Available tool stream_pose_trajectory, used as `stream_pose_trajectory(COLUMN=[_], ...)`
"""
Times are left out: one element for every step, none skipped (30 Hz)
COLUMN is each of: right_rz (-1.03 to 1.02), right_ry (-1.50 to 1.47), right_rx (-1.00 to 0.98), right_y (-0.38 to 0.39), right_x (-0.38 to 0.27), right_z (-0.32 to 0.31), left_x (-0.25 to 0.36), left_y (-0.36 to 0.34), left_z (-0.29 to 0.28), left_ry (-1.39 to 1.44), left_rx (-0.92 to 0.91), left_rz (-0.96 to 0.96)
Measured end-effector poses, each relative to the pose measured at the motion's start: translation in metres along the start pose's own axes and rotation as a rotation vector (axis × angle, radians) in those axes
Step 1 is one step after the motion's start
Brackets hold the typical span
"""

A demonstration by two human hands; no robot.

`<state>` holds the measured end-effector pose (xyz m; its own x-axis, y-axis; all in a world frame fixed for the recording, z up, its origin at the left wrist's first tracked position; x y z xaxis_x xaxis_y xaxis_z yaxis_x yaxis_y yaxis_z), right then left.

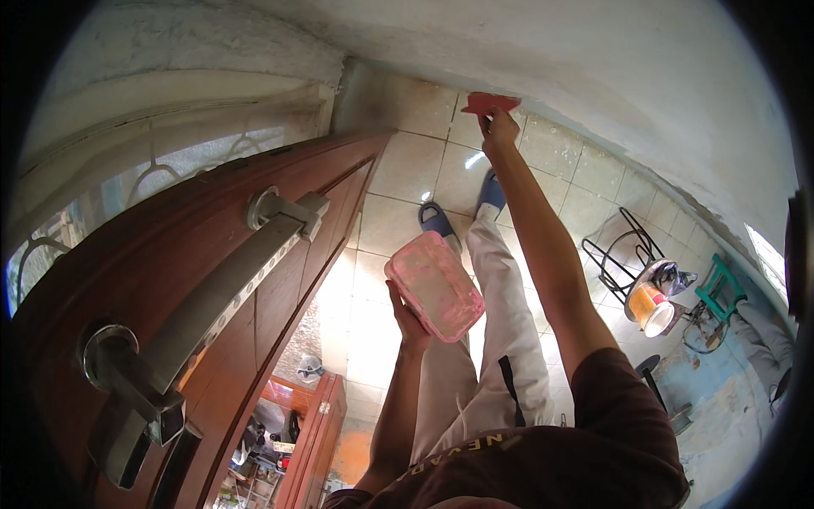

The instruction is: The person applies wall putty to the top edge of a wall and the ceiling joint using a red plastic scraper. They hold a pink plastic container in one hand, scooping the white paste and spreading it across the wall surface with repeated vertical and horizontal strokes.

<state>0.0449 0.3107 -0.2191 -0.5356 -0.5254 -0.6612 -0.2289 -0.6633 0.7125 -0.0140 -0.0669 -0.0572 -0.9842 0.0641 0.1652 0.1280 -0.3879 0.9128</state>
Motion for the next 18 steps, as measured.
stream_pose_trajectory(right_rz=[0.030,0.005,-0.013,-0.014,-0.031,-0.027,-0.110,-0.193,-0.271,-0.307,-0.344,-0.421,-0.486,-0.549,-0.612,-0.679,-0.743,-0.651], right_ry=[-0.026,-0.063,-0.102,-0.119,-0.137,-0.093,-0.057,-0.021,0.011,0.045,0.078,0.147,0.218,0.289,0.323,0.358,0.391,0.370], right_rx=[0.013,-0.003,-0.021,-0.035,-0.047,-0.133,-0.144,-0.154,-0.170,-0.183,-0.197,-0.245,-0.294,-0.345,-0.373,-0.399,-0.427,-0.427], right_y=[-0.010,-0.018,-0.017,0.000,0.014,0.011,0.023,0.038,0.063,0.098,0.132,0.153,0.170,0.186,0.200,0.212,0.220,0.208], right_x=[0.010,0.009,0.009,0.008,-0.002,-0.012,-0.022,-0.030,-0.038,-0.048,-0.059,-0.069,-0.072,-0.074,-0.077,-0.081,-0.083,-0.071], right_z=[0.008,0.023,0.041,0.067,0.089,0.103,0.111,0.121,0.136,0.149,0.158,0.162,0.166,0.166,0.160,0.155,0.153,0.145], left_x=[0.001,0.000,0.000,0.005,0.009,0.008,0.007,0.004,0.006,0.008,0.010,0.007,0.006,0.007,0.007,0.008,0.008,0.008], left_y=[0.001,0.001,0.001,0.005,0.008,0.009,0.012,0.012,0.013,0.014,0.014,0.012,0.012,0.012,0.013,0.014,0.013,0.013], left_z=[-0.002,-0.003,-0.007,-0.014,-0.014,-0.005,-0.001,0.001,0.000,-0.002,-0.004,-0.001,0.000,0.001,0.004,0.006,0.003,-0.002], left_ry=[-0.009,0.004,0.018,0.031,0.040,0.047,0.057,0.050,0.043,0.038,0.028,0.016,0.005,0.013,0.023,0.033,0.026,0.018], left_rx=[0.017,0.014,0.017,0.029,0.034,0.022,0.021,0.014,0.009,0.009,0.011,0.003,0.004,-0.011,-0.024,-0.041,-0.029,-0.015], left_rz=[0.000,-0.010,-0.015,-0.009,0.003,0.000,0.001,-0.005,-0.001,0.005,0.012,0.006,0.005,0.005,0.007,0.008,0.016,0.027])
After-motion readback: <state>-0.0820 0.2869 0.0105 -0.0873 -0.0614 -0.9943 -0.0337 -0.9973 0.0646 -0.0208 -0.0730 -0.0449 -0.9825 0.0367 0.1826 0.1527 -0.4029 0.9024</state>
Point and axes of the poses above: each hand's wrist, its own y-axis away from the middle knuckle, its own z-axis out of the palm, x = y × z, the point moved 7 cm from there along -y, towards the middle knuckle, and after that the axes turned 2 degrees about x, right-handed, at the moved point
